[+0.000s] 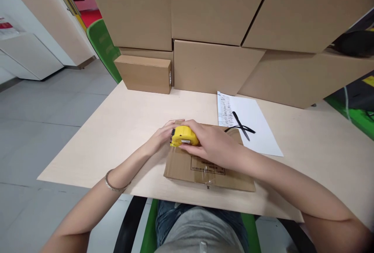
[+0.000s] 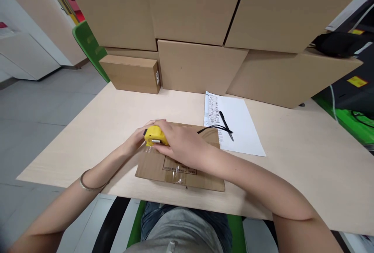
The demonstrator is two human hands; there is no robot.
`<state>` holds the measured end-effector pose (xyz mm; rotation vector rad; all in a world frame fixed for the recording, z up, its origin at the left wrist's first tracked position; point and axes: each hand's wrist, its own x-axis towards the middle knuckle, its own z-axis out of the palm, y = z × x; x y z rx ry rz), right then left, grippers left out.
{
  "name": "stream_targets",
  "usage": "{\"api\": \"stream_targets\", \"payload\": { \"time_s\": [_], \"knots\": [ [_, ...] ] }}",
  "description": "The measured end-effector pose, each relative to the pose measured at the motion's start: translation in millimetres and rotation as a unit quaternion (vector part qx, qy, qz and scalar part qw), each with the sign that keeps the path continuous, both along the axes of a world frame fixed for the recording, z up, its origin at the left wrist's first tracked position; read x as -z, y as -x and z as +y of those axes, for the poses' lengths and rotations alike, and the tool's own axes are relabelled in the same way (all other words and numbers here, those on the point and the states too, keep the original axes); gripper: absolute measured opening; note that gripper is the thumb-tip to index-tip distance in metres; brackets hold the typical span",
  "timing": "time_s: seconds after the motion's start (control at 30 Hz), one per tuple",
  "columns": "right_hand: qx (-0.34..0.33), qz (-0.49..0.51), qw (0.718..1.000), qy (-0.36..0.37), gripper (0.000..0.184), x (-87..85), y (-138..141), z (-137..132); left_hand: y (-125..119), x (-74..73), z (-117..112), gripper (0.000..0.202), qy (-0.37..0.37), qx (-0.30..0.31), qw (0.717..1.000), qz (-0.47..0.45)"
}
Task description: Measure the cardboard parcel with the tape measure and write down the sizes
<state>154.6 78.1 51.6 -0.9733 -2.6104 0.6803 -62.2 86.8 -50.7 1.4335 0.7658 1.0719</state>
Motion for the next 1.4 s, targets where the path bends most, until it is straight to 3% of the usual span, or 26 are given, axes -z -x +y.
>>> {"api": "stream_targets", "payload": {
  "time_s": [0.13,0.27,0.37,0.47,0.6,0.77,0.9,1.0,1.1,1.17,1.27,1.33,1.4],
  "knots": [
    [0.046,-0.002,0.998,0.044,0.035,1.0,-44.8,0.0,9.7,-6.5,1.6,0.036,-0.051,0.043,0.994,0.092],
    [0.106,0.027,0.991,0.08,0.031,0.3,-122.7,-1.7,12.0,-9.8,1.4,0.036,-0.052,0.058,0.991,0.111],
    [0.177,0.034,0.981,0.07,0.035,10.2,-170.8,-6.5,11.4,-10.1,1.0,0.037,-0.045,0.051,0.991,0.118],
    [0.203,0.038,0.974,0.092,0.036,25.4,-190.0,-12.5,10.4,-9.8,0.6,0.036,-0.053,0.043,0.991,0.117],
    [0.197,0.039,0.973,0.115,0.034,28.8,-189.4,-17.0,9.2,-10.4,0.1,0.034,-0.065,0.037,0.991,0.114],
    [0.167,0.005,0.984,0.063,0.032,1.2,-163.1,-12.7,11.1,-10.6,0.6,0.034,-0.069,0.034,0.989,0.126],
    [0.098,0.002,0.994,0.043,0.04,-8.9,-95.7,-1.3,10.5,-3.4,1.0,0.041,-0.054,0.023,0.992,0.11],
    [-0.017,0.015,0.999,-0.023,0.038,-5.3,-35.8,8.9,4.9,3.7,0.8,0.069,0.008,0.012,1.0,0.009],
    [-0.107,0.022,0.992,-0.069,0.037,-4.0,-1.4,15.6,-0.9,4.6,0.6,0.081,0.058,-0.019,0.997,-0.038],
    [-0.14,0.027,0.987,-0.078,0.037,-7.5,-1.2,17.4,-2.4,-1.9,-2.1,0.083,0.053,-0.038,0.998,-0.012],
    [-0.175,0.07,0.981,-0.044,0.04,-17.0,-28.9,15.3,-4.3,-25.1,-19.6,0.074,-0.018,-0.087,0.992,0.093],
    [-0.187,0.096,0.978,0.009,0.038,-22.6,-54.3,9.4,-10.0,-46.1,-42.5,0.048,-0.118,-0.128,0.962,0.209],
    [-0.199,0.102,0.973,0.064,0.033,-25.2,-75.0,-0.1,-20.7,-64.3,-69.0,0.04,-0.201,-0.121,0.929,0.286]
  ]
}}
